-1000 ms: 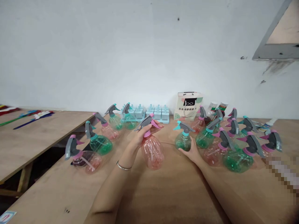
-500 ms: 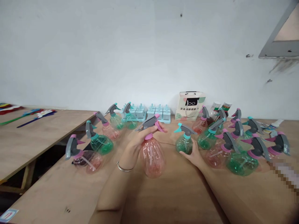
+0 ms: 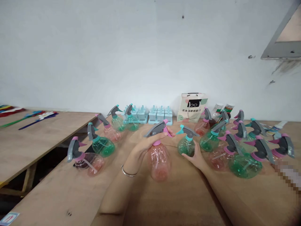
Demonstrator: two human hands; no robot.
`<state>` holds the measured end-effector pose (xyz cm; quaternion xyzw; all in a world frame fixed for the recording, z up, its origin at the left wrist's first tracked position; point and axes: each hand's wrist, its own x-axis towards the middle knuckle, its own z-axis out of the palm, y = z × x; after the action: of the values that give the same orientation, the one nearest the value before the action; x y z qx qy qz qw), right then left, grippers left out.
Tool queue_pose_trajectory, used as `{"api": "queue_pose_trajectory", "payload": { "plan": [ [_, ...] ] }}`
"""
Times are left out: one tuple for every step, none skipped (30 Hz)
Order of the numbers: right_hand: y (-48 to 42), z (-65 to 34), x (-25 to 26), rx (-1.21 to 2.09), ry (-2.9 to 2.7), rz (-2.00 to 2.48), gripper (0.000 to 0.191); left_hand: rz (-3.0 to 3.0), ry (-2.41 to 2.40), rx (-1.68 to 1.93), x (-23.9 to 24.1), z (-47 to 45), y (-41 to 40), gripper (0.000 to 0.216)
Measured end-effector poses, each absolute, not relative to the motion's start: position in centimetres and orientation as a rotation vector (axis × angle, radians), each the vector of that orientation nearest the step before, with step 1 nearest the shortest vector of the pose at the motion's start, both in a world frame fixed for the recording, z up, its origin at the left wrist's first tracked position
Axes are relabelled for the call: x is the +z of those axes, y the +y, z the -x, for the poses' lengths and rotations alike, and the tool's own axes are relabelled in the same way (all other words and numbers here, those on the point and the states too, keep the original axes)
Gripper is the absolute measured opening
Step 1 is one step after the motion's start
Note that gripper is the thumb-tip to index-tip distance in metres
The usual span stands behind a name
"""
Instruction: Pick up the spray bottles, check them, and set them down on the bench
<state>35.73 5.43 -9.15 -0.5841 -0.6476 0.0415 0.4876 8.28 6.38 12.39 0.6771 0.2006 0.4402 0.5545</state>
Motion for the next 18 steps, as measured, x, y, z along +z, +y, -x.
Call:
{"api": "queue_pose_trajectory", "payload": {
  "plan": [
    [5.4,-35.7,-9.1,0.106,-1.573,1.421,0.092,-1.627,0.453,1.021,12.4,-8.3,6.5,0.024],
    [5.4,-35.7,-9.1,0.111,-1.573,1.423,0.092,-1.652,0.444,1.014,12.3,-8.4,6.7,0.024],
    [5.4,-35.7,-9.0,0.116,-1.573,1.425,0.092,-1.667,0.447,1.020,12.1,-8.4,6.8,0.023],
    [5.3,-35.7,-9.0,0.121,-1.573,1.428,0.093,-1.669,0.466,1.038,11.8,-8.5,7.0,0.023],
    [5.3,-35.7,-9.0,0.126,-1.571,1.433,0.093,-1.659,0.509,1.064,11.5,-8.5,7.1,0.022],
    [5.3,-35.7,-9.0,0.128,-1.566,1.436,0.093,-1.639,0.571,1.092,11.2,-8.6,7.2,0.021],
    [5.3,-35.7,-9.1,0.128,-1.563,1.436,0.094,-1.620,0.643,1.113,10.9,-8.6,7.2,0.019],
    [5.3,-35.7,-9.1,0.128,-1.562,1.434,0.094,-1.607,0.713,1.123,10.8,-8.6,7.2,0.018],
    [5.4,-35.7,-9.2,0.126,-1.561,1.432,0.094,-1.604,0.761,1.121,10.8,-8.6,7.2,0.017],
    [5.4,-35.8,-9.2,0.123,-1.560,1.432,0.094,-1.617,0.772,1.099,10.9,-8.6,7.1,0.018],
    [5.4,-35.8,-9.3,0.119,-1.560,1.434,0.094,-1.642,0.745,1.068,11.2,-8.5,7.0,0.018],
    [5.4,-35.8,-9.3,0.116,-1.560,1.438,0.094,-1.670,0.696,1.040,11.5,-8.5,6.9,0.019],
    [5.5,-35.8,-9.3,0.114,-1.560,1.443,0.094,-1.699,0.647,1.020,11.8,-8.4,6.8,0.019],
    [5.5,-35.8,-9.3,0.112,-1.560,1.446,0.094,-1.731,0.607,1.002,12.1,-8.4,6.7,0.019],
    [5.5,-35.8,-9.3,0.110,-1.560,1.447,0.094,-1.764,0.577,0.985,12.4,-8.4,6.6,0.018],
    [5.5,-35.8,-9.3,0.109,-1.562,1.447,0.094,-1.792,0.558,0.977,12.5,-8.4,6.6,0.017],
    [5.5,-35.8,-9.3,0.106,-1.563,1.446,0.094,-1.809,0.545,0.976,12.4,-8.4,6.6,0.017],
    [5.5,-35.8,-9.3,0.102,-1.565,1.444,0.094,-1.811,0.539,0.985,12.3,-8.5,6.6,0.017]
  ]
}}
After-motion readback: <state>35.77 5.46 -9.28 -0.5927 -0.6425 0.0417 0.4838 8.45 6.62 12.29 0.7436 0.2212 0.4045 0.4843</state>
